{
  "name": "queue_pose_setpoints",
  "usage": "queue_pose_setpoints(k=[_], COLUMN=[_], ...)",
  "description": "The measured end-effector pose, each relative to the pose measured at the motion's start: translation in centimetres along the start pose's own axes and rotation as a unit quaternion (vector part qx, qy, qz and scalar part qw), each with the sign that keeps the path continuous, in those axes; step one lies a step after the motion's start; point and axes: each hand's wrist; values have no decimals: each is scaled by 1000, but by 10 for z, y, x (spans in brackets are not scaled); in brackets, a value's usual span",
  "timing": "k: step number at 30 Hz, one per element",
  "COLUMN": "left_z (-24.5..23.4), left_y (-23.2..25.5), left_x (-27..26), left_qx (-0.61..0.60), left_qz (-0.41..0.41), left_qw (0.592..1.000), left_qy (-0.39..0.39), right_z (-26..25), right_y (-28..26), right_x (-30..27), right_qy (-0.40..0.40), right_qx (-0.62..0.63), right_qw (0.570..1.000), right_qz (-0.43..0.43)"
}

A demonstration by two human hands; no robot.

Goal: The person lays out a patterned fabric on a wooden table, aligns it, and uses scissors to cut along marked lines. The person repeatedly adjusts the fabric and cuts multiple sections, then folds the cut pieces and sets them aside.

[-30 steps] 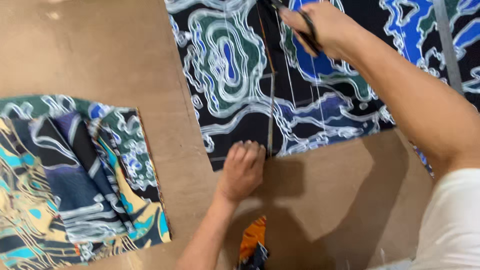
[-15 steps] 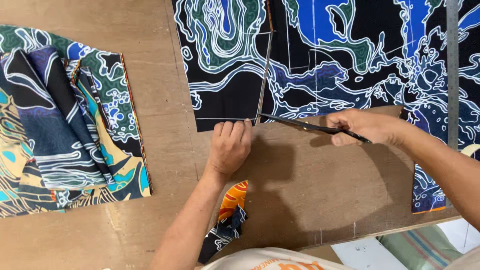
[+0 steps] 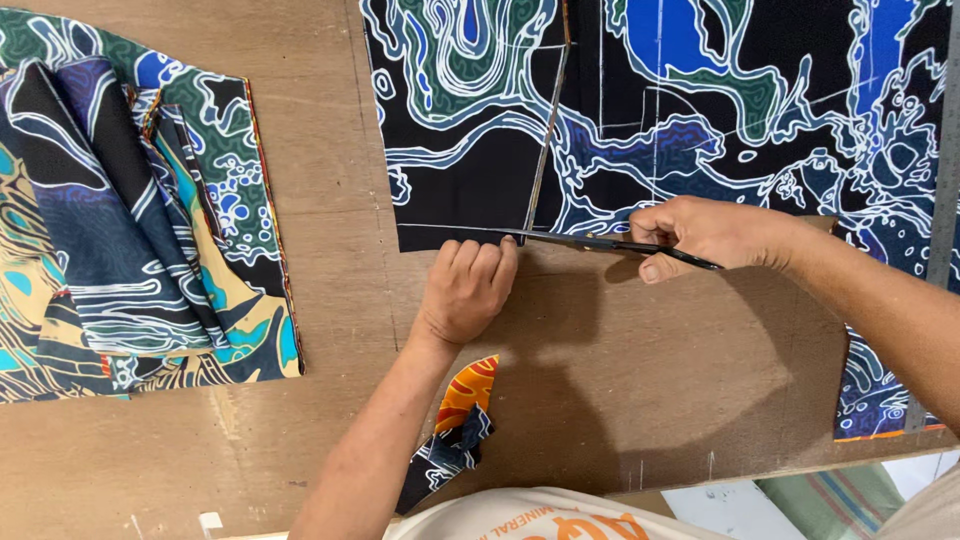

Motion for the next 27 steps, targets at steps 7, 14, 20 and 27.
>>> queue_pose_setpoints(k=[7,14,20,27], left_z=[1,3,3,-1], left_y=[1,1,1,-1], left_x=[1,-1,-1,3], left_qx=[0,4,0,-6], left_qz=[-5,-5,-6,-9], left_qw=[1000,1000,1000,1000], left_qy=[13,14,10,26], right_z=[-4,-8,-7,1], right_y=[-7,-17,-24,-33], right_x=[7,3,3,20], right_qy=[18,14,10,7], right_qx=[-61,-37,-20,-51], right_qw=[997,996,997,998], right_qz=[48,78,75,45])
Point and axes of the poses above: each hand's wrist, its own x-axis towards the middle knuckle, its own z-axis out of the palm, y = z × x, and after that the axes turned 8 degrees about x, right-handed
